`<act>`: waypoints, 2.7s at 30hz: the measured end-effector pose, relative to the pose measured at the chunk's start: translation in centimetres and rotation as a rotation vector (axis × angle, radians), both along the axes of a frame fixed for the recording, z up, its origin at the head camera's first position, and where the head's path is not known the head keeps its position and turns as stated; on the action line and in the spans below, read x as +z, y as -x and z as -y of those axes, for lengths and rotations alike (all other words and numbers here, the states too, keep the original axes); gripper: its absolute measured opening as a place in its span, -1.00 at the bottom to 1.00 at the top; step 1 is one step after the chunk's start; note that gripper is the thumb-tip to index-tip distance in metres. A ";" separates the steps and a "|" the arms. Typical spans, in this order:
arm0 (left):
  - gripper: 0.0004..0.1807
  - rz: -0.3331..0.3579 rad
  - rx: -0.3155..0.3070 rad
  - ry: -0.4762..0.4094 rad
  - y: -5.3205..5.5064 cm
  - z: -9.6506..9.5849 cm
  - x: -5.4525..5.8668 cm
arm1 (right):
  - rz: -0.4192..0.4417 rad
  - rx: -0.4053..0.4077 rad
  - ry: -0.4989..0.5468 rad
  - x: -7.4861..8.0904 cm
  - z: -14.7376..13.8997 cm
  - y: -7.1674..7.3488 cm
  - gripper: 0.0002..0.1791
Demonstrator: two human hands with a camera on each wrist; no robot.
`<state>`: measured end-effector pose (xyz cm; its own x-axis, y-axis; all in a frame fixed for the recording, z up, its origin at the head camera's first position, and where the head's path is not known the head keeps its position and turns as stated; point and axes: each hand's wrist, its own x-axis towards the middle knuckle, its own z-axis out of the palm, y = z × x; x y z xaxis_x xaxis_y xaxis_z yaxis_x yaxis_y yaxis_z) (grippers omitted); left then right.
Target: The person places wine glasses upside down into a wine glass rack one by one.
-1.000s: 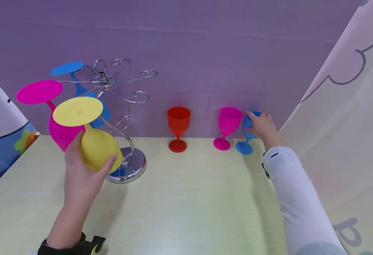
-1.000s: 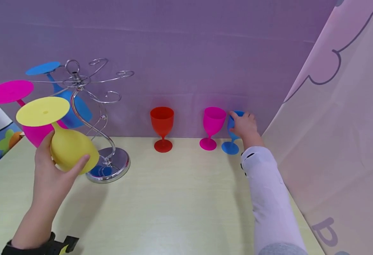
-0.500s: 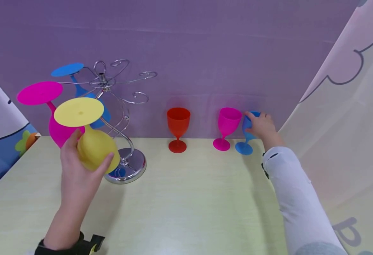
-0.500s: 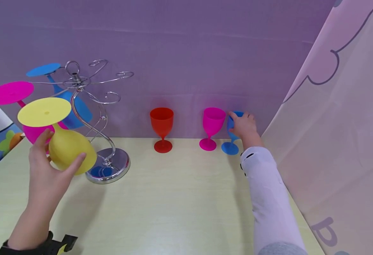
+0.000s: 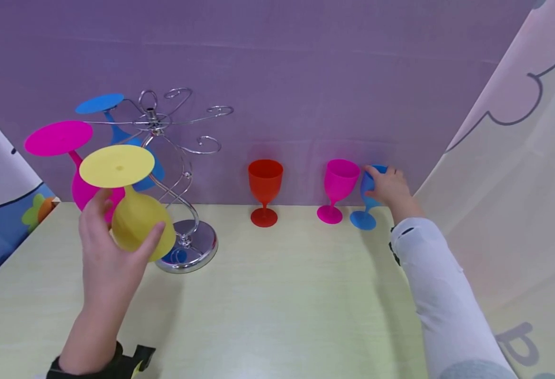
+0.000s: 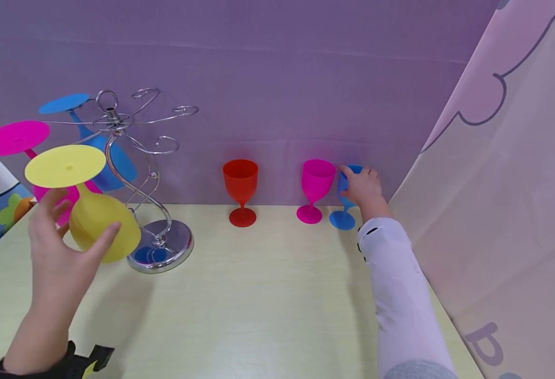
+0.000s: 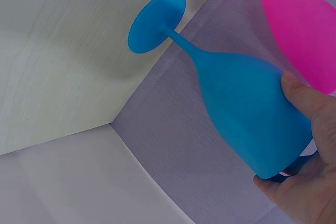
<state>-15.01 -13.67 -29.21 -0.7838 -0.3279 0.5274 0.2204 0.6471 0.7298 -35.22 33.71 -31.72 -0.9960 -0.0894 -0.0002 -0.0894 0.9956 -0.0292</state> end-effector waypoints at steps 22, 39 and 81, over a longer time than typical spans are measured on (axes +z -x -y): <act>-0.07 -0.272 0.017 0.020 -0.5 -0.8 1.0 | 0.016 -0.016 0.005 -0.2 -0.3 0.4 -0.22; -0.34 -0.555 -0.006 0.094 -0.6 -3.6 3.8 | -0.001 -0.007 -0.015 0.0 -0.5 0.2 -0.22; -0.81 -0.475 -0.172 0.577 7.2 -8.0 6.5 | 0.013 -0.016 -0.014 -0.3 -0.5 0.1 -0.24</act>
<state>-22.26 -5.65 -22.75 -0.4449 0.2077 0.8712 0.5579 0.8252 0.0882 -35.29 34.20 -32.03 -0.9972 -0.0730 -0.0146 -0.0727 0.9972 -0.0161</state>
